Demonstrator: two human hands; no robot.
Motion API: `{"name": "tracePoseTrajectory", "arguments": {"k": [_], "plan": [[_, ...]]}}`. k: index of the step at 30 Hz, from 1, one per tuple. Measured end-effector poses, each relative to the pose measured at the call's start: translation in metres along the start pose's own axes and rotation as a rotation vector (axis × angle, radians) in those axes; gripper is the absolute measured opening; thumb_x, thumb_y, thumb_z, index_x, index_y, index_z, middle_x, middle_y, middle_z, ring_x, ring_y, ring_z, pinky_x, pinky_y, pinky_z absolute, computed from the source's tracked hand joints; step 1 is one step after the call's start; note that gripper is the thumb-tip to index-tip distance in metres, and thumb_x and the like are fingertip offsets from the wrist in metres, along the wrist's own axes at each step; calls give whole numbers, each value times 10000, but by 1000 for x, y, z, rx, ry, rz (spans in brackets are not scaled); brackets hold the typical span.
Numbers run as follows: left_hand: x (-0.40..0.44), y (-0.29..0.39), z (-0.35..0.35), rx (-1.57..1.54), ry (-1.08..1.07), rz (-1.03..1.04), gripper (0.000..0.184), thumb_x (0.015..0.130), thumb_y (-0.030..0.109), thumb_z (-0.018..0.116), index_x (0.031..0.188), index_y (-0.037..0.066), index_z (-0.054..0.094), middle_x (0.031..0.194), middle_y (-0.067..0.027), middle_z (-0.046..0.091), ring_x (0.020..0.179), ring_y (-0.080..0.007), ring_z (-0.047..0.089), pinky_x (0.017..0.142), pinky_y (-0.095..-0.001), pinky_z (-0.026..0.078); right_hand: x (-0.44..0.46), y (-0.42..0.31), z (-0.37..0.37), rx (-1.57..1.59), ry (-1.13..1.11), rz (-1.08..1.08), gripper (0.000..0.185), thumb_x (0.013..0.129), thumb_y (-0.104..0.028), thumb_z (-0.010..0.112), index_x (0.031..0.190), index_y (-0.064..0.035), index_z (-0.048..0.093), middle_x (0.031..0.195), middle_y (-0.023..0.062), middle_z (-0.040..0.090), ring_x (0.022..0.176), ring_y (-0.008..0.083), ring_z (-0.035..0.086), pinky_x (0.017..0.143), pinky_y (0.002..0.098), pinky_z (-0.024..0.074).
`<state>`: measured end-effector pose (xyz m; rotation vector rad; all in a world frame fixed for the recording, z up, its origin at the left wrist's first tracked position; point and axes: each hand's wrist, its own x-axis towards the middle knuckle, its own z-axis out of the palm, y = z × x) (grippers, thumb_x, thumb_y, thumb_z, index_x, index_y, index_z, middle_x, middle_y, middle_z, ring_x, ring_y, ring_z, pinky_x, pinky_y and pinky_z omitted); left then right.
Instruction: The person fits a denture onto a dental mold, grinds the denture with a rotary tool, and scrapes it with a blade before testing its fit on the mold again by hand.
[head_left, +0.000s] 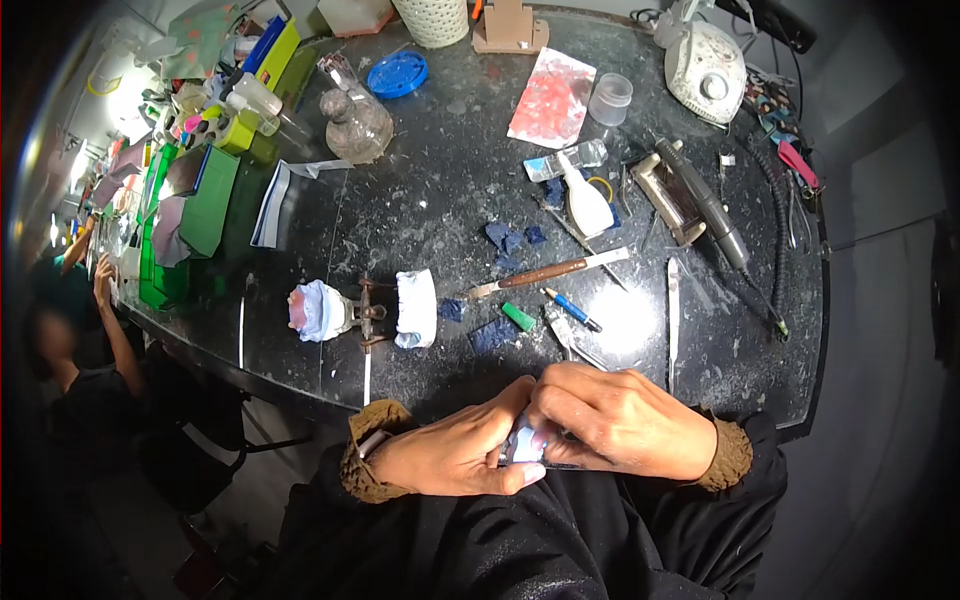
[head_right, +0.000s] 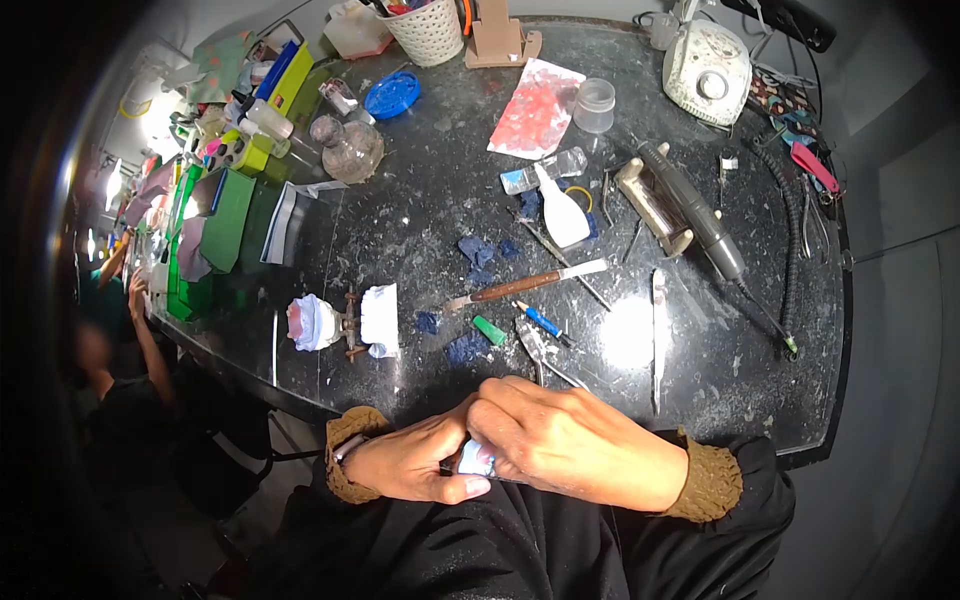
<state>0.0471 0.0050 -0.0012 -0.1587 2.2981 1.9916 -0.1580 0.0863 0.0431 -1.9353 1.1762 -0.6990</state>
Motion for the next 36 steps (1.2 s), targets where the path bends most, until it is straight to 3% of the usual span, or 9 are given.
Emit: {"name": "tracePoseTrajectory", "arguments": {"k": [7,17,21,28,36], "plan": [[4,-2,9,-103,48,-28,578,908,298,508,1252,-84,243,1184,-227,360,1007,-292,456,884,-358,394,3,5,6,-73,-8,7,223,741,-100,609,837,0,434,811,112,452,789,272,565,588,363,493],[2,-2,8,-273,40,-170,776,900,276,546,1386,-70,50,1260,-209,330,1063,-216,413,904,-340,376,1,12,8,-122,7,-24,189,760,-79,566,849,3,421,806,119,440,805,278,557,592,365,489],[8,-5,10,-178,101,-37,746,908,313,527,1359,-83,84,1239,-214,331,1062,-242,420,913,-346,372,1,15,6,69,62,8,232,738,-62,606,856,7,419,823,130,449,797,313,549,615,395,468],[13,1,9,-33,154,16,711,915,373,503,1296,-109,146,1142,-208,358,1045,-282,437,906,-362,376,2,19,6,149,66,-3,269,731,-68,643,873,9,427,816,141,459,769,333,551,621,405,455],[9,-5,16,-35,168,-15,665,870,281,592,1284,-79,215,1122,-185,389,998,-270,455,865,-361,391,1,25,10,36,16,-58,279,721,-123,645,842,0,427,811,130,464,790,301,562,643,388,470]]}}
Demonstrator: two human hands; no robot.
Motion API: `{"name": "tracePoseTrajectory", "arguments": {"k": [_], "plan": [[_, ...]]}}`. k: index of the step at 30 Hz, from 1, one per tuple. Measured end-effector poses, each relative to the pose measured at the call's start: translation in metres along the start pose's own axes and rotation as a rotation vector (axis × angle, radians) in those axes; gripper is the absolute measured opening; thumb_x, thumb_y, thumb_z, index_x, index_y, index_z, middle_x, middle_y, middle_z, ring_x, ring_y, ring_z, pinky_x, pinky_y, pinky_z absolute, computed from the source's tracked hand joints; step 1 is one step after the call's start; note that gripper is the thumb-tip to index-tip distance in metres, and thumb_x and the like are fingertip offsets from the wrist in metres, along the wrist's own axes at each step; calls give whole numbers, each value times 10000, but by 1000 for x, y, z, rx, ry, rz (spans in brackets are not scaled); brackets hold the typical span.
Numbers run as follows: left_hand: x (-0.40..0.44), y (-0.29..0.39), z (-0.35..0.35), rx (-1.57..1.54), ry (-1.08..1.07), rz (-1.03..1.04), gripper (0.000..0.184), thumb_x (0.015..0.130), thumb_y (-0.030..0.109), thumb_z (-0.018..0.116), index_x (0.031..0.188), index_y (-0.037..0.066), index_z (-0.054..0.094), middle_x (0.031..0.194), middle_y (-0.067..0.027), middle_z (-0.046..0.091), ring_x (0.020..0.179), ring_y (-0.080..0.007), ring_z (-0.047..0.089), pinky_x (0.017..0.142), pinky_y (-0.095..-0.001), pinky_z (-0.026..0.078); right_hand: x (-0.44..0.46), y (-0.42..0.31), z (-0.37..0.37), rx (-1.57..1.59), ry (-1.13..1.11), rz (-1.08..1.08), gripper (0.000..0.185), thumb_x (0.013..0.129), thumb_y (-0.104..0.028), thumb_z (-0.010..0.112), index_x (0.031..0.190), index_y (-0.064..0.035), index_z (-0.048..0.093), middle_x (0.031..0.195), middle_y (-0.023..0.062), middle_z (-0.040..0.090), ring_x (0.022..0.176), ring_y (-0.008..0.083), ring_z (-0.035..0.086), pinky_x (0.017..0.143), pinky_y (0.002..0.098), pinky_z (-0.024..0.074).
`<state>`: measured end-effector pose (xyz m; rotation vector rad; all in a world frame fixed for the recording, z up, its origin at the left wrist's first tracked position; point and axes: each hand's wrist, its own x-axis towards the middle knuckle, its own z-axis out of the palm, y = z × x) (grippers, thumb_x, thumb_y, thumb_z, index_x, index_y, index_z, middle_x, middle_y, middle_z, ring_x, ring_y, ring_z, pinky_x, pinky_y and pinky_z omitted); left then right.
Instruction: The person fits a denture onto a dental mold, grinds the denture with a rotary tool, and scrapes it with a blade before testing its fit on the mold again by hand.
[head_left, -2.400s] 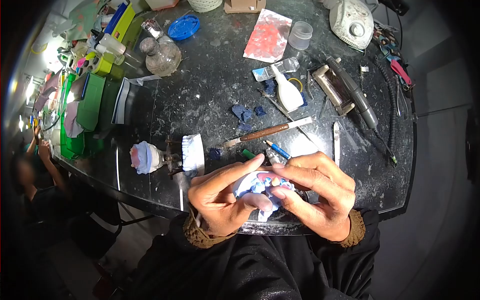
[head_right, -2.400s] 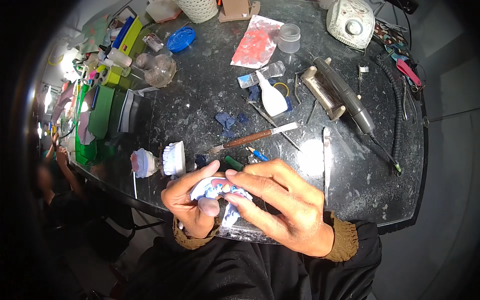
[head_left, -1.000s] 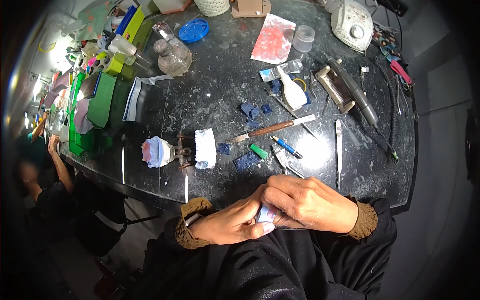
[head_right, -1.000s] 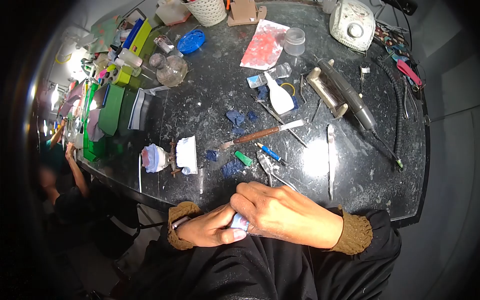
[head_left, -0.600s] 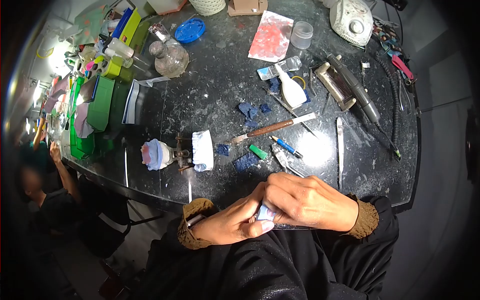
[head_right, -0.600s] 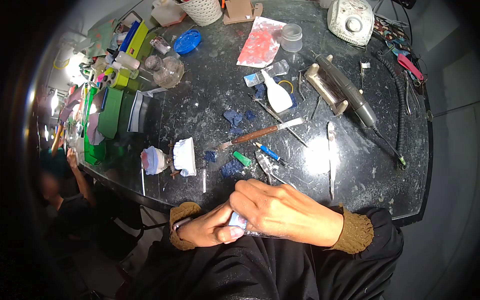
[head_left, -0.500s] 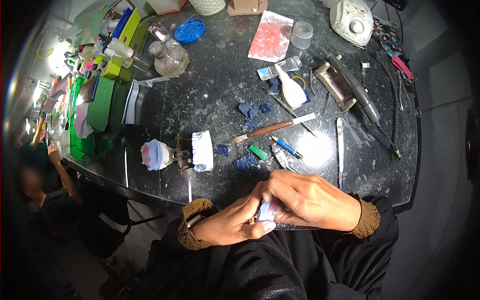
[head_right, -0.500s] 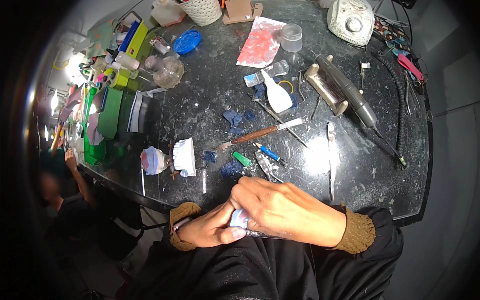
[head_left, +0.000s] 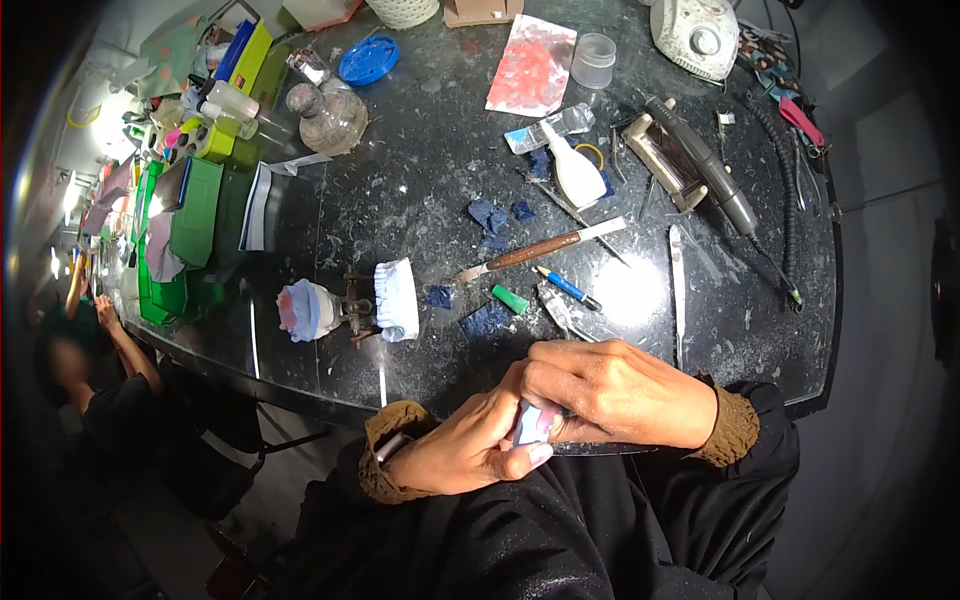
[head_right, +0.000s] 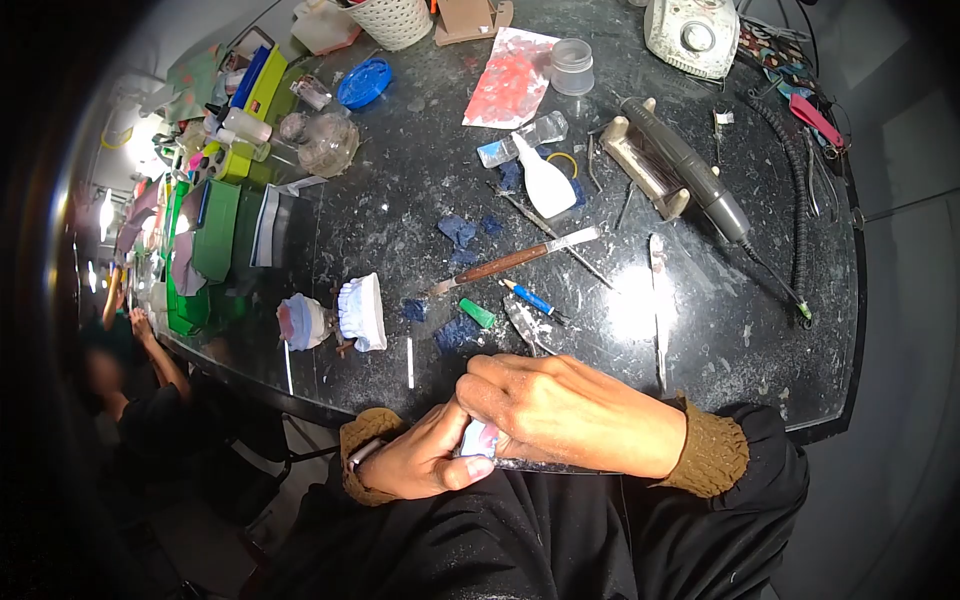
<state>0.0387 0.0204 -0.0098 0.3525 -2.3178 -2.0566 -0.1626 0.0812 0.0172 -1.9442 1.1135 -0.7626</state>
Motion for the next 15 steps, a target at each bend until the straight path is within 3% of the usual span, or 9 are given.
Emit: {"name": "tracePoseTrajectory", "arguments": {"k": [6,11,14,15], "plan": [[1,-5,3,-66,80,10,592,880,233,508,1289,-60,194,1109,-187,386,981,-257,451,856,-351,392,0,-2,-2,-81,5,-49,218,759,-119,590,833,3,426,824,126,464,805,284,567,617,366,493],[0,10,-1,-598,19,-298,521,885,255,423,1262,-31,203,1018,-155,432,916,-212,489,793,-319,412,0,-10,-9,-92,34,42,189,768,-86,584,825,0,425,829,127,465,810,299,571,609,375,493],[5,2,-3,-696,46,-148,503,879,279,389,1256,-7,220,909,-104,474,813,-139,514,722,-277,427,-3,-3,-12,4,115,45,192,767,-72,601,838,-15,431,814,115,449,754,308,573,630,392,485],[5,-4,-7,-605,89,-99,505,883,277,423,1264,5,233,965,-107,470,898,-155,507,807,-284,419,-5,0,-15,65,164,23,177,774,-65,614,843,-15,459,799,103,450,720,299,563,625,379,475]]}}
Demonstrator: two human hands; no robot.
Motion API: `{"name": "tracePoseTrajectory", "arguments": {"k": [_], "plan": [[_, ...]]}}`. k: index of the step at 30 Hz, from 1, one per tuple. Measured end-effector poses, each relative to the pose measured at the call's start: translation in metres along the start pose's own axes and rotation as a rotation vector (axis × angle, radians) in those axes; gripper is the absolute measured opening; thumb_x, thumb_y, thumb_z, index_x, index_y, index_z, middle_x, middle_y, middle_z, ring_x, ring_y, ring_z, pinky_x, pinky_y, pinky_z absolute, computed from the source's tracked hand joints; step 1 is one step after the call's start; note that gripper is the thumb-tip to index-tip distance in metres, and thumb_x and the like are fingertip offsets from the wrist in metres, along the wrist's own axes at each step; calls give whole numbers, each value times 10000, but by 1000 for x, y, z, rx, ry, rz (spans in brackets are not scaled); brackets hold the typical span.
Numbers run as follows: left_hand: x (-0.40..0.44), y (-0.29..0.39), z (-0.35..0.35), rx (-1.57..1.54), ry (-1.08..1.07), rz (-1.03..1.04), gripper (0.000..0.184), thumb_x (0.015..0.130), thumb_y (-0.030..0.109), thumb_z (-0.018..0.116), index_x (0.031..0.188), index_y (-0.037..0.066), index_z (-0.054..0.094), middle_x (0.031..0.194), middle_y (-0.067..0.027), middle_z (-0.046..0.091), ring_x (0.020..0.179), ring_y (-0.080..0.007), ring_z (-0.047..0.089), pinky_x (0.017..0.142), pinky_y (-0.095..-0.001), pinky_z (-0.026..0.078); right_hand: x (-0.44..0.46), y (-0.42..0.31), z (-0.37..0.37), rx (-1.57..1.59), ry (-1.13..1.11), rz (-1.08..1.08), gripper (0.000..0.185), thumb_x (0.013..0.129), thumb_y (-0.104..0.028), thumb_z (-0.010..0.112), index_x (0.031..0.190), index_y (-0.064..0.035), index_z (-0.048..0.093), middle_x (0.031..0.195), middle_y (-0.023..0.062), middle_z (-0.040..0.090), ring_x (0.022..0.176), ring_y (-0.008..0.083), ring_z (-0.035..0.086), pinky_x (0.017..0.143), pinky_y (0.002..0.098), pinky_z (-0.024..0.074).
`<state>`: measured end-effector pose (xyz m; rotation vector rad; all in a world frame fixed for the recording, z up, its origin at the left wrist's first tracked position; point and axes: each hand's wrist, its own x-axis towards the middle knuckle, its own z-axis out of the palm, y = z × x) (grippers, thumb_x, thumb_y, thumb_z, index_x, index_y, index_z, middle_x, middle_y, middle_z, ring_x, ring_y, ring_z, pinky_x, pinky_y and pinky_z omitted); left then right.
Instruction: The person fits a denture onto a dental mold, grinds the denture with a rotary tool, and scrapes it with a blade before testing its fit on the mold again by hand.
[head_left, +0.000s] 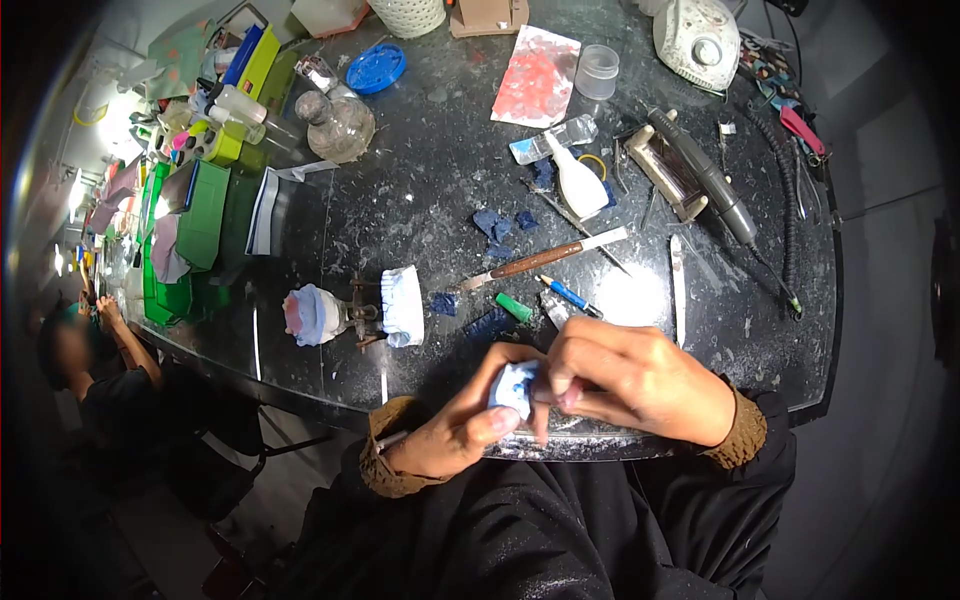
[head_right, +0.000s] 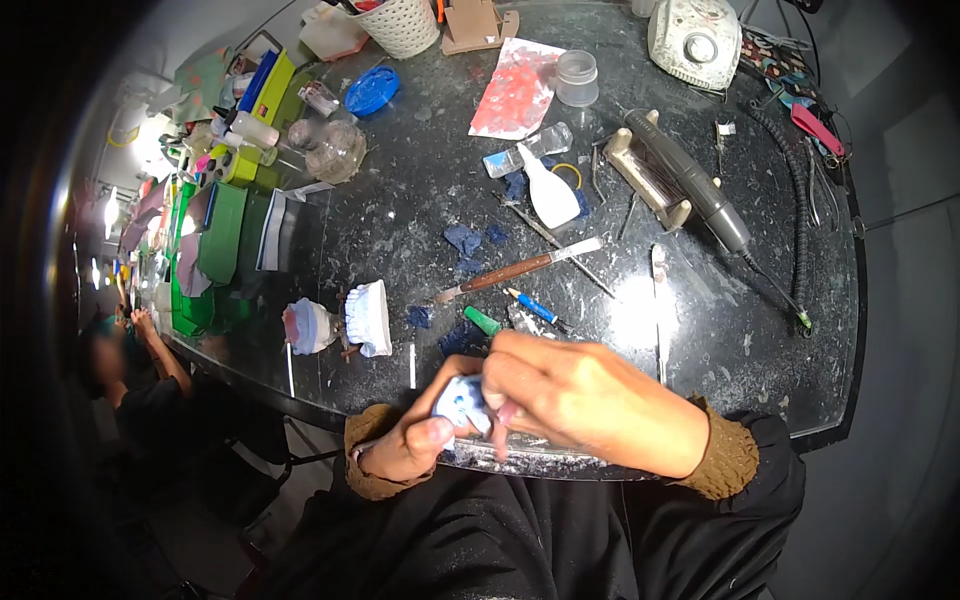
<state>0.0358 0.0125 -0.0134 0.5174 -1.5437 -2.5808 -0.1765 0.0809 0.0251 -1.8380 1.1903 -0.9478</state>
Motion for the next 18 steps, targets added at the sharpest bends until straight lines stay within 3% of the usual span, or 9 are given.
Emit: {"name": "tracePoseTrajectory", "arguments": {"k": [2,3,4,8,12,13,17,18], "plan": [[6,4,1,149,138,200,525,882,248,501,1277,16,244,1056,-112,455,999,-168,477,898,-301,382,-2,-1,-8,26,95,19,152,784,-62,635,847,-12,505,792,99,476,703,282,557,613,368,462],[8,-4,-4,166,143,285,593,848,187,610,1289,26,248,1146,-120,428,1076,-179,441,957,-323,339,-1,-2,-11,55,193,25,148,781,-77,666,845,-17,546,790,89,503,683,261,548,599,350,453],[12,-9,-6,169,179,341,636,792,76,690,1265,31,268,1202,-144,425,1120,-194,441,978,-337,343,0,-5,-12,-31,307,48,199,646,-64,786,764,-36,629,781,40,579,718,164,600,587,295,480],[20,-18,4,295,283,327,587,717,18,748,1127,25,329,1374,-253,331,1319,-263,316,1013,-381,373,-2,-14,-23,-297,342,-10,304,630,-58,789,920,-72,702,765,31,548,657,145,554,575,270,489],[19,-13,5,718,339,127,454,744,81,731,1034,11,389,1319,-270,422,1310,-356,302,988,-394,405,-4,-20,-16,-336,401,76,415,627,-24,779,1027,-100,697,778,26,515,637,117,518,577,244,500],[19,-10,6,803,354,166,446,744,101,732,1028,12,401,1304,-264,440,1310,-368,296,991,-402,400,-6,-15,-17,-356,381,-2,374,713,-27,709,1075,-90,640,787,29,465,644,129,573,534,246,492],[18,-2,8,1154,428,322,494,721,152,756,1077,-4,451,1297,-256,451,1295,-392,327,999,-442,389,-7,-14,-13,-276,388,2,426,715,-6,697,1126,-65,602,795,45,490,675,156,608,543,270,507],[18,3,10,1120,433,399,504,710,157,765,1078,-9,464,1295,-255,451,1287,-392,342,999,-445,389,-8,-14,-13,-290,383,-6,433,714,-6,696,1133,-55,594,798,49,497,680,165,614,549,274,512]]}}
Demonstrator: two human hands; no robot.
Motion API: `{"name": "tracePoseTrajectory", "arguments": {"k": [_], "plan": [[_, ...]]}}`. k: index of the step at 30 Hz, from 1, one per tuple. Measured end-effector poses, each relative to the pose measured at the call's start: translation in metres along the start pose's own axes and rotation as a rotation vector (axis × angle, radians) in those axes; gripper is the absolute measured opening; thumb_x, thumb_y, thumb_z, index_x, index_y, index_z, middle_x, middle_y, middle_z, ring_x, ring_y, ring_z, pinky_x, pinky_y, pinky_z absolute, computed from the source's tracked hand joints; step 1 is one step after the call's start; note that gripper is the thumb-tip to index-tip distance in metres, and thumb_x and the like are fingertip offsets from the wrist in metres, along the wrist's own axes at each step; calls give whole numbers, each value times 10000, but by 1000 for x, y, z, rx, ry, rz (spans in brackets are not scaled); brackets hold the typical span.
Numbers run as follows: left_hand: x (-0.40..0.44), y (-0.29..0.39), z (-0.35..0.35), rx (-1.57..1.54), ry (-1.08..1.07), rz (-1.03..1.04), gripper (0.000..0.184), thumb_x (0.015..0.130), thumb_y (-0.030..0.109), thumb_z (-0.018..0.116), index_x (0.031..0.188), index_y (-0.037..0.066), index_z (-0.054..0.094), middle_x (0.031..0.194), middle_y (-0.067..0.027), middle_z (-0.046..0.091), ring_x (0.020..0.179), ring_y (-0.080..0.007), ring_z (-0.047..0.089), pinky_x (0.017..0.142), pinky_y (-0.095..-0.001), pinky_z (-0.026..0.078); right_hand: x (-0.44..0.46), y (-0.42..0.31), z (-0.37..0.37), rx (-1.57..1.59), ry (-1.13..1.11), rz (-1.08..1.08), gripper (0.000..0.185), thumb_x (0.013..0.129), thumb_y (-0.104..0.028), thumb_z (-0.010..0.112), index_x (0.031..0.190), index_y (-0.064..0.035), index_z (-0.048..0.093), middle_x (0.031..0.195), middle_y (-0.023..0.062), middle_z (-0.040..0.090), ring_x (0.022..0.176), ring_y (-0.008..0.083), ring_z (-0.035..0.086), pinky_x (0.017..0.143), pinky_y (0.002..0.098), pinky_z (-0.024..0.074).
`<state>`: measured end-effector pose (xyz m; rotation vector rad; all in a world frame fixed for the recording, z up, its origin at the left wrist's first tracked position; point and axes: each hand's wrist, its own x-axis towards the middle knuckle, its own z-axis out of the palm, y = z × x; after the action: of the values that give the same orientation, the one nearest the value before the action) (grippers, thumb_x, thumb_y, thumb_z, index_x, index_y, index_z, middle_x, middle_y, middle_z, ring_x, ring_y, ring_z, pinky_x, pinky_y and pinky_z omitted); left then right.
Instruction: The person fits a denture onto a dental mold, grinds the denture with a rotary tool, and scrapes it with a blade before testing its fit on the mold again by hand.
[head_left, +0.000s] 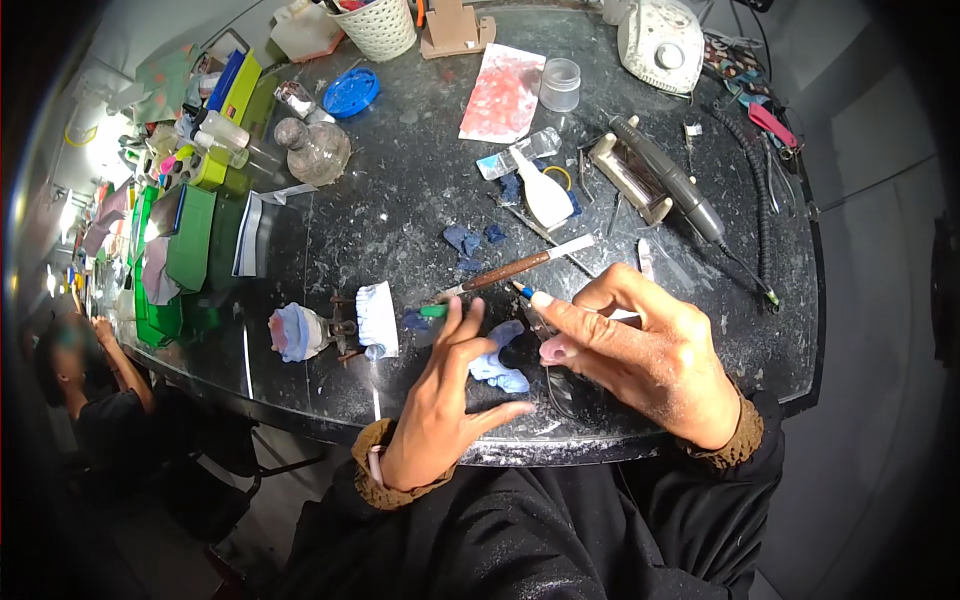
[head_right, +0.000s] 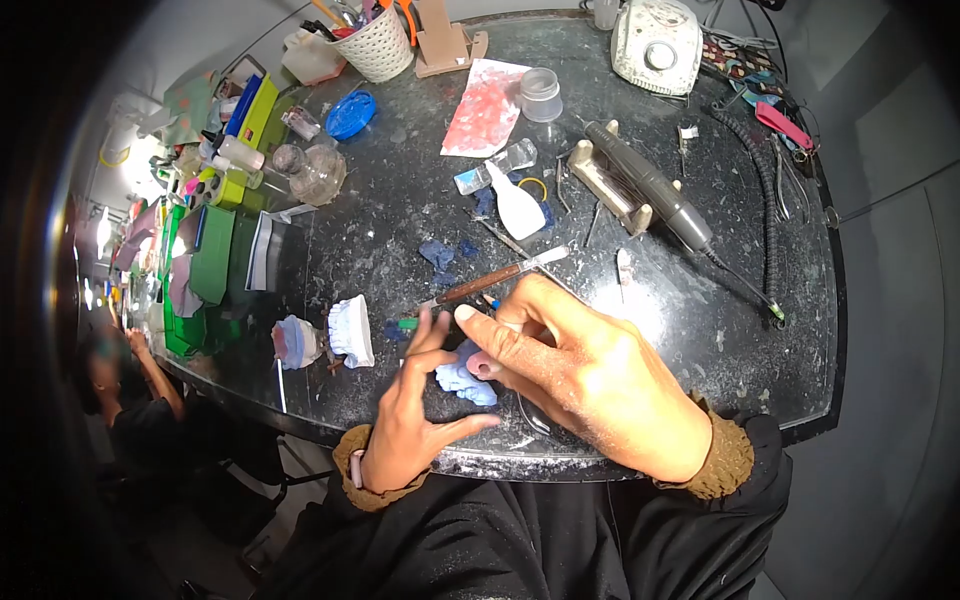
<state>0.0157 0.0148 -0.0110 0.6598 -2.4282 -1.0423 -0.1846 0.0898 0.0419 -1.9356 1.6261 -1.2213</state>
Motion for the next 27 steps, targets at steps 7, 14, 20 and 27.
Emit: {"name": "tracePoseTrajectory", "arguments": {"k": [7,14,20,27], "plan": [[23,39,-12,-134,202,138,369,643,20,790,962,-45,619,934,-170,638,807,-184,648,639,-238,514,-5,-13,1,-185,-116,13,472,705,-46,682,1161,-36,562,813,58,498,642,188,603,538,294,517],[29,23,-19,-690,113,45,162,794,-29,642,947,-78,627,895,-168,647,801,-208,666,689,-273,556,18,12,-38,-211,8,-44,617,608,-140,794,1174,-36,572,1050,123,601,979,297,570,854,409,450],[26,23,-25,-928,51,-12,177,808,-21,627,970,-91,613,923,-197,634,816,-224,664,706,-284,562,23,102,-23,-656,130,329,448,811,-60,592,1247,-49,489,1196,198,506,1072,338,510,896,396,434],[22,11,-23,-1322,-40,-50,176,881,10,544,1045,-53,559,1002,-204,606,835,-221,656,715,-300,570,30,108,-16,-923,218,188,597,732,91,523,1303,-60,436,997,157,528,808,298,546,741,383,460]]}}
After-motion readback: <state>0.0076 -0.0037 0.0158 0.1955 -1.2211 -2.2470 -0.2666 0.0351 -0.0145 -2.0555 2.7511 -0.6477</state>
